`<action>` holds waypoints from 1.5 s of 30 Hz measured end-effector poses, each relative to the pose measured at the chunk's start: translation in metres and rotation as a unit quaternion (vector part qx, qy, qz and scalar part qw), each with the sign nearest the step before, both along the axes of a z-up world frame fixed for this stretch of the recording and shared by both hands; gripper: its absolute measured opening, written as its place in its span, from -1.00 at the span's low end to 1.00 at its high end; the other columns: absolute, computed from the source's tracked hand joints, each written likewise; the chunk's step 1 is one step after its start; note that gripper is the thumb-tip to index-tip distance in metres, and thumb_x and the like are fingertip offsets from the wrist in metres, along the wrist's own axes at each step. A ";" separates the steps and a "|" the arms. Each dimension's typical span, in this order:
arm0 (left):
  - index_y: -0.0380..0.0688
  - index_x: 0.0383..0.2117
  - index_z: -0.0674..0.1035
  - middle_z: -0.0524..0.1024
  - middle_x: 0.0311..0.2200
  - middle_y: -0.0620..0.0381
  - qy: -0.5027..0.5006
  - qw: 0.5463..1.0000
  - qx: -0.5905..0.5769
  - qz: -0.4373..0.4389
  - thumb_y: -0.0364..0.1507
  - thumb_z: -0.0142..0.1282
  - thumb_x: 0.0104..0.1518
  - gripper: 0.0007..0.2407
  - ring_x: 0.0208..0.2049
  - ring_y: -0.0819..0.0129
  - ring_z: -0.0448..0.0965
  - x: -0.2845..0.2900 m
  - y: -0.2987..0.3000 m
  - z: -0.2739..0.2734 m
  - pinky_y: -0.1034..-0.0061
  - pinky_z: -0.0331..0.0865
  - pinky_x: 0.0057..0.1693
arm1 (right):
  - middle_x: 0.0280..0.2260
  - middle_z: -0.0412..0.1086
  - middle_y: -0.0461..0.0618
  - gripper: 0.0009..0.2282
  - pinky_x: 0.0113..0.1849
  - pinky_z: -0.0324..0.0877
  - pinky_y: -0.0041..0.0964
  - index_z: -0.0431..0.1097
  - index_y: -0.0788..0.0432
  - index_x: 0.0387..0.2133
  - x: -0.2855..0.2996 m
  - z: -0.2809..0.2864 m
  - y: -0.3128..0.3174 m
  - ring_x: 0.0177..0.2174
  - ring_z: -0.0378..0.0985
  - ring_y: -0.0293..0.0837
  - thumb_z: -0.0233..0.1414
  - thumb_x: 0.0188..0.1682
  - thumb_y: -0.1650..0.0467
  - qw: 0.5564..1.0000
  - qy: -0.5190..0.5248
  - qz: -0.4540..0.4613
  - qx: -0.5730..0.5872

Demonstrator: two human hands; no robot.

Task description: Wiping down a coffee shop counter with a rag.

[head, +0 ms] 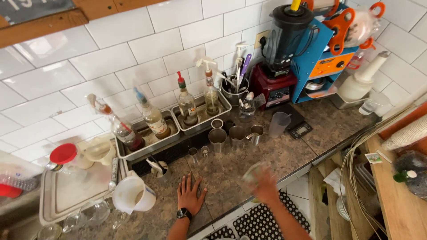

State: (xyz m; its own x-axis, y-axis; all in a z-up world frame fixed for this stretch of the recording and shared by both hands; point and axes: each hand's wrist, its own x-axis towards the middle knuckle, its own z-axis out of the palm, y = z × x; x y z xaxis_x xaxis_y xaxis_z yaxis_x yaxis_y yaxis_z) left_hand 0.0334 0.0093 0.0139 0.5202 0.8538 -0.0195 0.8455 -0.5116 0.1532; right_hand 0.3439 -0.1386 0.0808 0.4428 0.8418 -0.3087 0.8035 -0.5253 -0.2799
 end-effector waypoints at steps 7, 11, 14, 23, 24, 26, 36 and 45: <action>0.48 0.40 0.22 -0.14 0.52 0.13 -0.007 1.000 -0.015 0.002 0.17 -0.34 0.28 -0.44 0.52 0.03 -0.21 -0.001 -0.004 0.014 -0.01 -0.17 0.47 | 0.50 -0.56 -0.13 -0.30 0.31 -0.42 0.36 -0.32 -0.29 0.46 0.098 -0.051 0.022 0.44 -0.56 0.14 -0.42 0.04 -0.13 0.975 -0.037 -0.218 -0.016; 0.49 0.38 0.26 -0.11 0.51 0.15 -0.019 1.000 0.009 0.003 0.17 -0.31 0.27 -0.45 0.51 0.04 -0.15 0.000 -0.003 0.012 0.00 -0.11 0.46 | 0.49 -0.38 -0.11 -0.39 0.25 -0.45 0.47 -0.16 -0.23 0.44 0.026 -0.051 0.029 0.40 -0.39 0.12 -0.28 0.11 0.01 0.995 -0.061 -0.070 0.025; 0.53 0.38 0.27 -0.10 0.52 0.19 -0.015 1.000 0.003 0.011 0.19 -0.29 0.25 -0.45 0.51 0.09 -0.14 -0.001 -0.004 0.008 0.04 -0.11 0.47 | 0.46 -0.50 -0.21 -0.42 0.30 -0.47 0.42 -0.14 -0.26 0.43 -0.023 -0.045 0.007 0.41 -0.61 0.11 -0.24 0.14 0.00 0.995 -0.027 0.091 0.033; 0.57 0.35 0.30 -0.05 0.52 0.23 -0.018 0.999 0.037 0.016 0.22 -0.31 0.20 -0.43 0.52 0.11 -0.10 -0.002 0.003 -0.015 0.07 -0.09 0.48 | 0.48 -0.54 -0.12 -0.38 0.27 -0.45 0.46 -0.23 -0.37 0.41 0.145 -0.056 -0.015 0.42 -0.57 0.12 -0.39 0.07 -0.10 0.997 -0.059 -0.032 -0.035; 0.60 0.34 0.31 -0.06 0.52 0.26 -0.013 0.999 0.024 0.023 0.25 -0.33 0.18 -0.42 0.53 0.12 -0.12 -0.002 0.004 -0.014 0.08 -0.11 0.49 | 0.48 -0.60 -0.13 -0.31 0.26 -0.39 0.46 -0.50 -0.31 0.47 0.183 -0.085 -0.015 0.42 -0.59 0.12 -0.50 0.09 -0.11 0.984 -0.150 -0.047 -0.083; 0.55 0.31 0.37 -0.03 0.52 0.24 -0.052 0.998 0.008 0.027 0.24 -0.21 0.14 -0.42 0.53 0.11 -0.11 0.000 0.005 -0.013 0.07 -0.12 0.50 | 0.48 -0.59 -0.18 -0.32 0.29 -0.38 0.42 -0.37 -0.36 0.45 0.208 -0.089 -0.018 0.43 -0.60 0.10 -0.39 0.05 -0.12 0.988 -0.107 -0.102 -0.036; 0.32 0.14 0.46 -0.09 0.52 0.06 -0.130 0.989 -0.040 0.058 0.17 0.05 0.10 -0.48 0.54 -0.02 -0.18 0.066 -0.015 0.004 -0.21 -0.16 0.44 | 0.48 -0.49 -0.09 -0.41 0.30 -0.52 0.29 -0.20 -0.32 0.45 0.036 -0.012 -0.006 0.41 -0.57 0.11 -0.40 0.13 -0.05 0.992 0.001 0.117 -0.055; 0.57 0.42 0.19 -0.11 0.53 0.18 0.011 0.999 0.039 0.023 0.24 -0.25 0.19 -0.38 0.53 0.02 -0.20 0.072 -0.018 -0.001 -0.02 -0.17 0.48 | 0.14 0.15 -0.11 -0.61 0.08 0.28 -0.22 0.41 -0.16 0.12 0.155 0.036 -0.004 0.04 0.25 -0.15 0.09 -0.03 0.32 0.993 0.067 -0.075 0.066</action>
State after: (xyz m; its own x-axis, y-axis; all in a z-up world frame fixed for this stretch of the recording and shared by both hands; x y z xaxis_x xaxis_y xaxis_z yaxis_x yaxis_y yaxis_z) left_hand 0.1055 -0.0086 0.0130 0.4801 0.8764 0.0369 0.8713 -0.4813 0.0959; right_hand 0.4993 -0.1424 0.1165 0.5276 0.8071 -0.2648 0.6702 -0.5871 -0.4541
